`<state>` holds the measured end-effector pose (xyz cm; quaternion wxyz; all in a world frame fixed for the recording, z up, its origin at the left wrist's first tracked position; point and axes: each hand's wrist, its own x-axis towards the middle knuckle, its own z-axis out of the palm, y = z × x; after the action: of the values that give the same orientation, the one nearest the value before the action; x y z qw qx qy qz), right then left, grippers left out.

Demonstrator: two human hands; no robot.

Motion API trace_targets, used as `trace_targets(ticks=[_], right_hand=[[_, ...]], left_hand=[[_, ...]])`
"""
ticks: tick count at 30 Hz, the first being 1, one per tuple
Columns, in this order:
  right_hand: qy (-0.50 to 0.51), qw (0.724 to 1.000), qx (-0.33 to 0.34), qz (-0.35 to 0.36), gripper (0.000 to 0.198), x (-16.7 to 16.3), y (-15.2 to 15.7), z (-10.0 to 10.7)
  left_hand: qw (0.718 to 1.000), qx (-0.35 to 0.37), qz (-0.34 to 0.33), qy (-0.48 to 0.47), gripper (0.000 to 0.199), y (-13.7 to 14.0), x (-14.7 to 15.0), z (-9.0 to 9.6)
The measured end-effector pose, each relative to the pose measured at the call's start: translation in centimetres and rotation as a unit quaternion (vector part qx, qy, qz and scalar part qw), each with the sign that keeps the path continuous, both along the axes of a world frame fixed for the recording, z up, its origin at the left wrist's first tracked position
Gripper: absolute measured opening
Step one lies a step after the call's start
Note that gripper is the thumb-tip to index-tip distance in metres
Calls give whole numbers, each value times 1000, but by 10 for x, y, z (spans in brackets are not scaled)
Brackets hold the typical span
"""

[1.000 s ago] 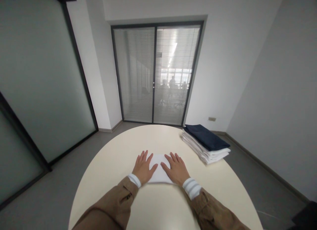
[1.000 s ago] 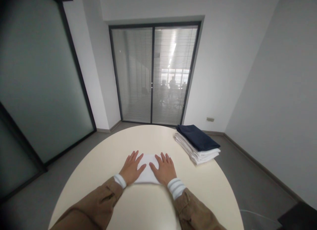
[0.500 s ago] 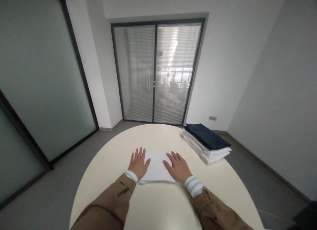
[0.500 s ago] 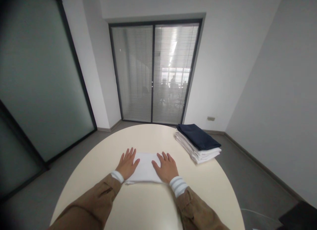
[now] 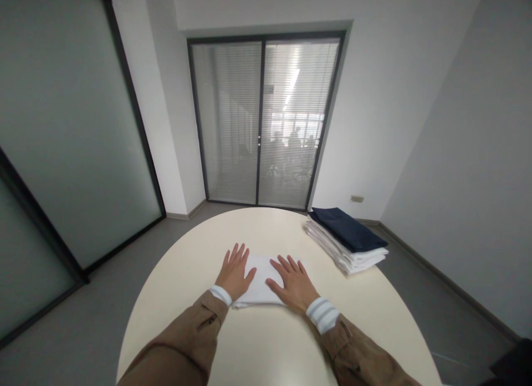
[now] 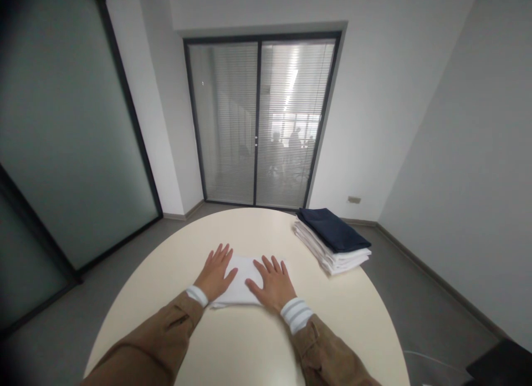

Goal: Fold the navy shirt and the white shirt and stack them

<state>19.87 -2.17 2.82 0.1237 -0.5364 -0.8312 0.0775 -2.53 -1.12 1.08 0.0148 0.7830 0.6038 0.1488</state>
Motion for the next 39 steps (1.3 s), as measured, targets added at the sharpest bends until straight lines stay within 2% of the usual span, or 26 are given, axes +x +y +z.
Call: trace_targets(ticks=[2,4,8,11,13,15,17,18,20,22,25,28,30,32,34,36,39], right_hand=[[-3,1000,-15,-5,73,-1,2,-2],[-5,1000,-22,-8,73,-1,4,-3],[10,999,-19,-30,66,0,10,-6],[11,992,-15,-125,65,6,14,-11],[12,980,-14,-199,67,13,19,-15],[28,973,-7,-230,66,22,24,-19],[67,974,7,-216,61,29,29,-23],[97,974,14,-203,60,33,32,-24],[183,966,18,-181,62,38,38,-26],[292,940,-4,-175,70,40,42,-25],[441,876,-98,-170,77,42,42,-18],[508,824,-237,-85,66,43,34,-9],[543,790,-283,-15,62,43,27,-5],[599,748,-287,22,63,42,23,-3],[645,709,-284,33,61,42,22,-3],[666,690,-281,31,57,43,23,-3],[674,683,-281,20,56,45,24,-1]], left_hand=[[998,-22,-51,2,64,-2,0,2],[997,-40,-65,1,62,-2,-1,2],[1000,-10,-16,-17,58,0,-3,-3],[998,22,38,-54,54,5,-10,-8],[993,30,47,-103,51,10,-15,-12],[981,26,38,-189,49,16,-19,-15],[949,4,33,-314,52,22,-21,-17],[923,-14,35,-383,56,24,-21,-16],[856,-53,32,-513,65,26,-20,-14],[788,-68,14,-611,70,26,-18,-9],[707,-67,-8,-704,71,22,-17,0],[644,-86,-5,-760,70,18,-18,8],[613,-91,-3,-785,66,16,-17,12],[584,-111,1,-804,59,13,-14,16],[554,-176,3,-814,53,9,-10,18],[533,-232,6,-814,51,6,-5,18],[538,-220,11,-813,47,4,0,17]])
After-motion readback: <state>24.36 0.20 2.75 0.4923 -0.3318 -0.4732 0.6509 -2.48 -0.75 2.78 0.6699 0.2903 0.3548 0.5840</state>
